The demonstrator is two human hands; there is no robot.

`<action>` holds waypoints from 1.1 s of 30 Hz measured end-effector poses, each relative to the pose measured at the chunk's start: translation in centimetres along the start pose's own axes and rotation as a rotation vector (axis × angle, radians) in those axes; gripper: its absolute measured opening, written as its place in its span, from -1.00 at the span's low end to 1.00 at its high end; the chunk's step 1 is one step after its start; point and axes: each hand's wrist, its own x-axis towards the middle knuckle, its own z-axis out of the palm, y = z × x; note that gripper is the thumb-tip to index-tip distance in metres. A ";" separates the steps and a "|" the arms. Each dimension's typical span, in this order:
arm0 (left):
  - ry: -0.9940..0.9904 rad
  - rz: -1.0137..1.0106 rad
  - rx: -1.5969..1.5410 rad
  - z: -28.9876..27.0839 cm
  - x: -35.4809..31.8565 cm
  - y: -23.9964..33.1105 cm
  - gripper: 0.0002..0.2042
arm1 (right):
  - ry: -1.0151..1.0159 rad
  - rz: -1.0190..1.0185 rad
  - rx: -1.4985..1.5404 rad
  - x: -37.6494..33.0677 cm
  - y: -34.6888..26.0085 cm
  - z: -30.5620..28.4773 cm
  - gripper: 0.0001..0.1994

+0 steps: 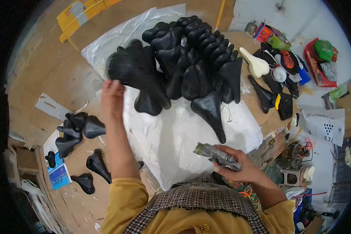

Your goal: The recorder is assembling bicycle saddles by fitting covers over cushions and trimming excess material.

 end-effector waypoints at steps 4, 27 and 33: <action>0.212 0.251 -0.464 -4.6 0.6 4.7 -0.83 | 0.193 -0.163 0.072 0.9 -2.2 -0.4 -0.48; 0.056 -0.413 0.648 -11.0 -4.4 -5.0 -0.72 | 0.222 -0.172 -0.118 2.5 -1.6 -2.1 -0.46; 0.621 0.228 -0.358 -22.3 -11.4 0.6 -0.87 | 0.300 -0.329 0.075 3.6 -6.3 -1.9 -0.44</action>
